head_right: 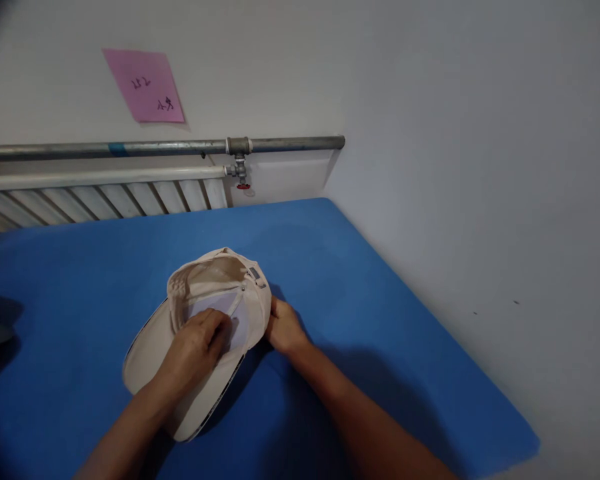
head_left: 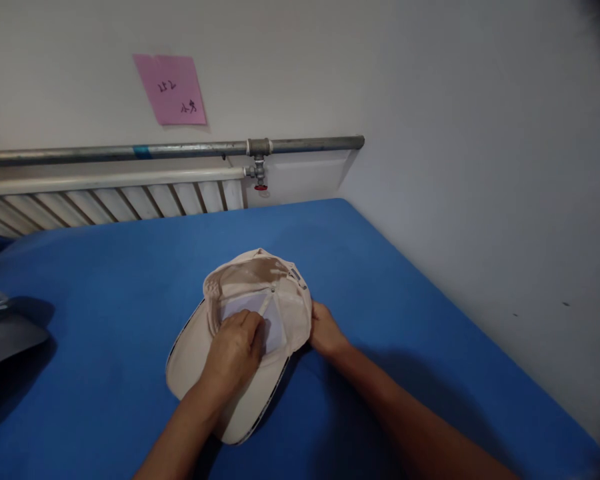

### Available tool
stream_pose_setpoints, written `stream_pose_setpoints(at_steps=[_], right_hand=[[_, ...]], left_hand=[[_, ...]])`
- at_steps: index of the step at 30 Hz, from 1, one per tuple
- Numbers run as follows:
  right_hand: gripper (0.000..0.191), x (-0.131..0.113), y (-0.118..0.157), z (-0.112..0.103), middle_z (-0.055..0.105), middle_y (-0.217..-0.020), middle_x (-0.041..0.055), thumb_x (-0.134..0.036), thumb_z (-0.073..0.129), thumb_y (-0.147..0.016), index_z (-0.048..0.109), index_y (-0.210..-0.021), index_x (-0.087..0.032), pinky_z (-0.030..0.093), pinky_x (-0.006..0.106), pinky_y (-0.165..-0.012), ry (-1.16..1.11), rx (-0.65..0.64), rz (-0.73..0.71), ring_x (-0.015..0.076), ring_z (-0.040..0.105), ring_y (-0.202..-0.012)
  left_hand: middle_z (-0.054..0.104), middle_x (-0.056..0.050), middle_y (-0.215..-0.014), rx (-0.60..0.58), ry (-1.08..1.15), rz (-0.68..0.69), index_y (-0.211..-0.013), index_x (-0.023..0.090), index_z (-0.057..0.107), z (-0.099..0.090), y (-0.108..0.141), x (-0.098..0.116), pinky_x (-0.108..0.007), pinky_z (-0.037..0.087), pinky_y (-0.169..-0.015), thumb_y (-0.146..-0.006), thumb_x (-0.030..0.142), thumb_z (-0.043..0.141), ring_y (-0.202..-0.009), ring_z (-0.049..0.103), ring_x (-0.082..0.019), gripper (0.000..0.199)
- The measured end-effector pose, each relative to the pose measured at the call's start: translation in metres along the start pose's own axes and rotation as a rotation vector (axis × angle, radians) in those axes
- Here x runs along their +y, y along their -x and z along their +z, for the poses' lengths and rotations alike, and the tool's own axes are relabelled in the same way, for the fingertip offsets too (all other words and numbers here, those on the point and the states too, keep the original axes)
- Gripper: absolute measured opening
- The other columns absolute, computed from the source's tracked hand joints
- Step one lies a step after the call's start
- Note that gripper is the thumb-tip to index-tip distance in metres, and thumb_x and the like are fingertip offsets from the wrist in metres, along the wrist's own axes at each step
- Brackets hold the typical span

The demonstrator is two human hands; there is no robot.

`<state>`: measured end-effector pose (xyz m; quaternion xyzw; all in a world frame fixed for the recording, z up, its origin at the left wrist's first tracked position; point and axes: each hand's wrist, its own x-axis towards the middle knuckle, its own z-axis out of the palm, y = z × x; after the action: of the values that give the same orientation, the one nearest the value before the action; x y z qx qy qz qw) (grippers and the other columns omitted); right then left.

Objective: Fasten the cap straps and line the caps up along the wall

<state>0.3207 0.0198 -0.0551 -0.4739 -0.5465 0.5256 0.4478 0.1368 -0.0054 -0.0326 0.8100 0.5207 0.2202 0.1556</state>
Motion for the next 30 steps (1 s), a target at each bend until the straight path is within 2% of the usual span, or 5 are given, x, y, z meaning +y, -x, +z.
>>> stream_pose_setpoints(at_steps=[11,20,30], right_hand=[[0.022,-0.0005,0.0,0.0001,0.075,-0.089,0.0027,-0.032,0.063,-0.07,0.072,-0.088,-0.023,0.055,0.038,-0.083,0.0,0.0,0.002,0.0223,0.067,-0.084],[0.02,0.0021,0.0002,0.0006,0.074,-0.081,0.0023,-0.032,0.06,-0.07,0.07,-0.085,-0.023,0.056,0.035,-0.077,-0.015,-0.001,0.005,0.0213,0.068,-0.081],[0.02,-0.0061,0.0022,0.0,0.074,-0.082,0.0026,-0.032,0.06,-0.071,0.071,-0.083,-0.022,0.056,0.035,-0.077,0.019,0.003,0.015,0.0216,0.067,-0.08]], left_hand=[[0.059,-0.008,-0.078,-0.015,-0.026,-0.006,-0.076,0.016,0.054,-0.0008,0.0001,0.0012,-0.034,0.04,-0.068,-0.093,0.021,0.038,-0.071,0.053,-0.021,0.024],[0.053,-0.004,-0.07,0.029,-0.063,0.029,-0.07,0.019,0.048,0.0022,0.0012,-0.0003,-0.033,0.036,-0.064,-0.091,0.021,0.041,-0.065,0.049,-0.019,0.023],[0.054,-0.004,-0.073,0.007,-0.055,0.015,-0.071,0.019,0.048,0.0012,0.0017,-0.0003,-0.033,0.037,-0.066,-0.083,0.013,0.045,-0.067,0.047,-0.019,0.014]])
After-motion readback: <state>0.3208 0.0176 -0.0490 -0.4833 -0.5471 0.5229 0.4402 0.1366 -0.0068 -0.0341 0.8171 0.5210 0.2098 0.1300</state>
